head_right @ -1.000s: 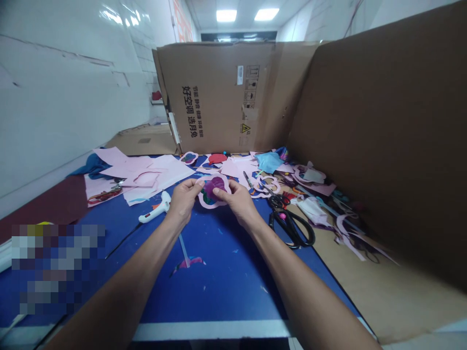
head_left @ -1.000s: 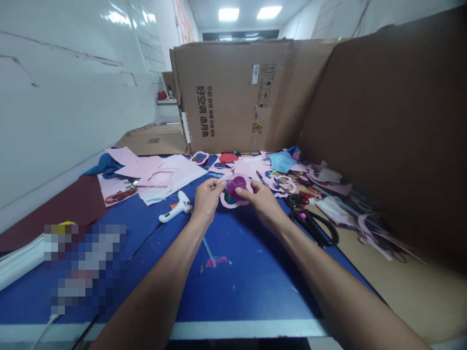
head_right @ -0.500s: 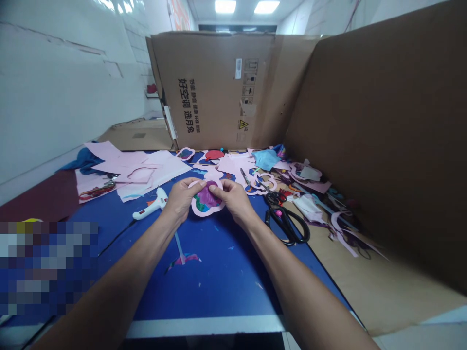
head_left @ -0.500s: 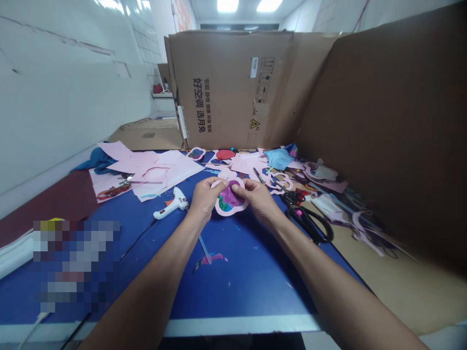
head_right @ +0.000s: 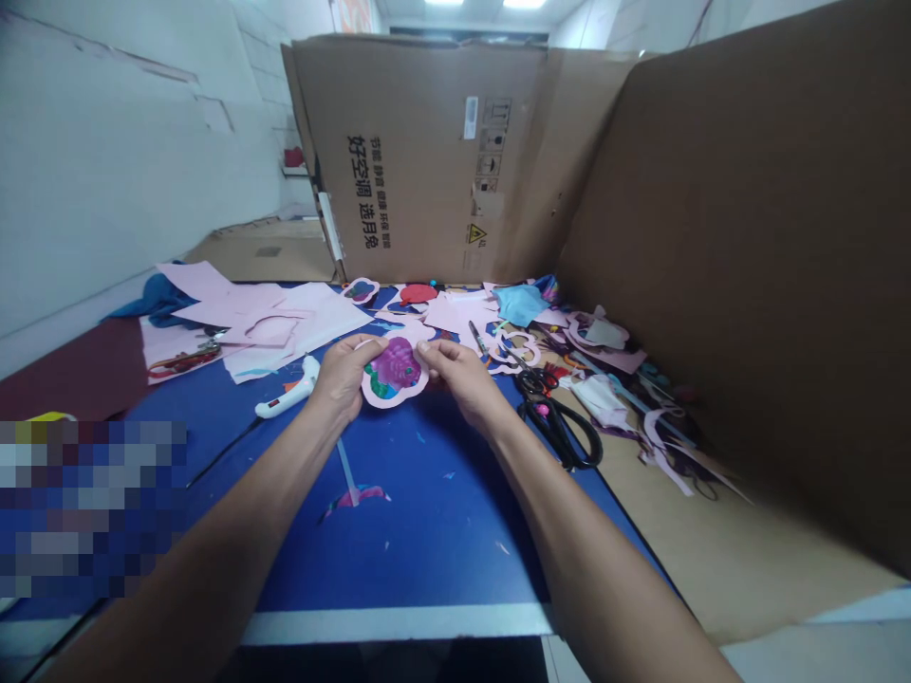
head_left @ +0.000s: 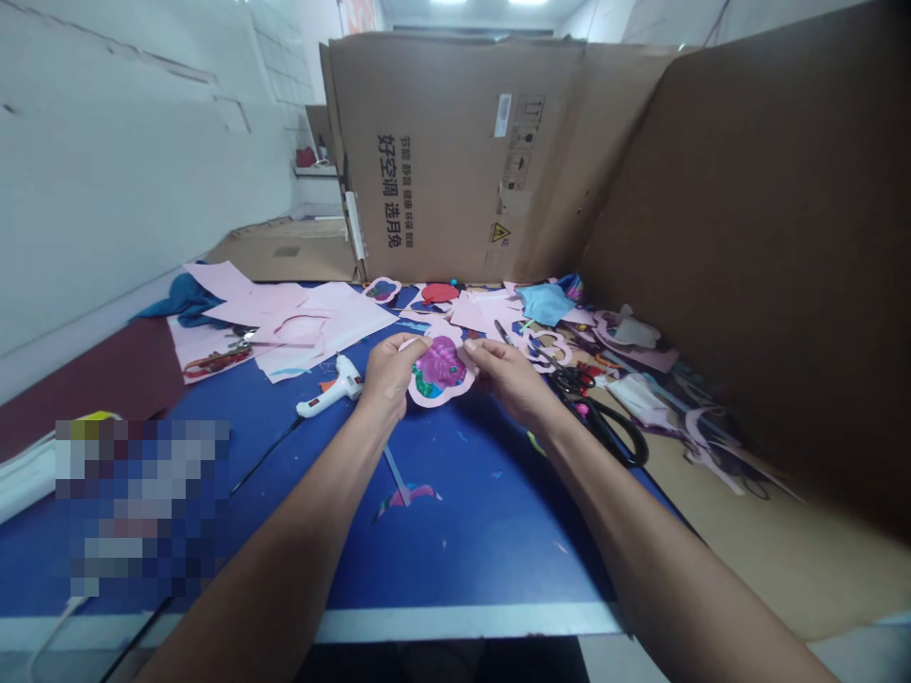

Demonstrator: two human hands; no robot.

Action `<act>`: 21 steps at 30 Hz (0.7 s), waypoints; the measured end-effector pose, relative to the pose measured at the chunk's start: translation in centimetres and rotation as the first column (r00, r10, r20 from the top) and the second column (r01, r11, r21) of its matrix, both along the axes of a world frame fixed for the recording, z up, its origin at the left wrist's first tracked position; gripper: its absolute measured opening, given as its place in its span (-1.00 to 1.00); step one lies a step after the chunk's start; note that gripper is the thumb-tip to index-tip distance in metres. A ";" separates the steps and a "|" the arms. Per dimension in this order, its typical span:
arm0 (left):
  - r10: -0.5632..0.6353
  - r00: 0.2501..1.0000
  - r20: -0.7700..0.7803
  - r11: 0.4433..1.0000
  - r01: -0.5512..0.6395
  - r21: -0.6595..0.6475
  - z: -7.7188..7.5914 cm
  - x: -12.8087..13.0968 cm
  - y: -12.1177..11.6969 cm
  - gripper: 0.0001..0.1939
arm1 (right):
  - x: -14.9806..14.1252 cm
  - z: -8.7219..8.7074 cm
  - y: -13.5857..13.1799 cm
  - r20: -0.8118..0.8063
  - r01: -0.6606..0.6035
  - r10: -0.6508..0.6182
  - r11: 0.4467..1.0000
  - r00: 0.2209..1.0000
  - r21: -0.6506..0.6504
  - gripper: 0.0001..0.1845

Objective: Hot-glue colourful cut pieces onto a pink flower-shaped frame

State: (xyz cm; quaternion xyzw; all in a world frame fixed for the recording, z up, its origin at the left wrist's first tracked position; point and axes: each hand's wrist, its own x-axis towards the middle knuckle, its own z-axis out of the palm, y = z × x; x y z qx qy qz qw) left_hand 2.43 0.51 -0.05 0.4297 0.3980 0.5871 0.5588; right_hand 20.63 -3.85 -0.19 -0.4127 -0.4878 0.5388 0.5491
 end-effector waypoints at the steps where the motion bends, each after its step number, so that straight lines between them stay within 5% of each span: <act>1: -0.005 1.000 0.005 1.000 0.005 -0.006 0.0 0.0 0.0 -0.70 | 0.0 -0.1 0.0 0.022 0.002 -0.002 1.000 1.000 0.002 -0.37; 21: -0.059 0.988 0.146 0.998 0.061 -0.011 0.1 0.0 0.1 -0.48 | 0.0 0.1 -0.2 0.138 -0.089 0.088 0.996 0.986 0.001 -0.45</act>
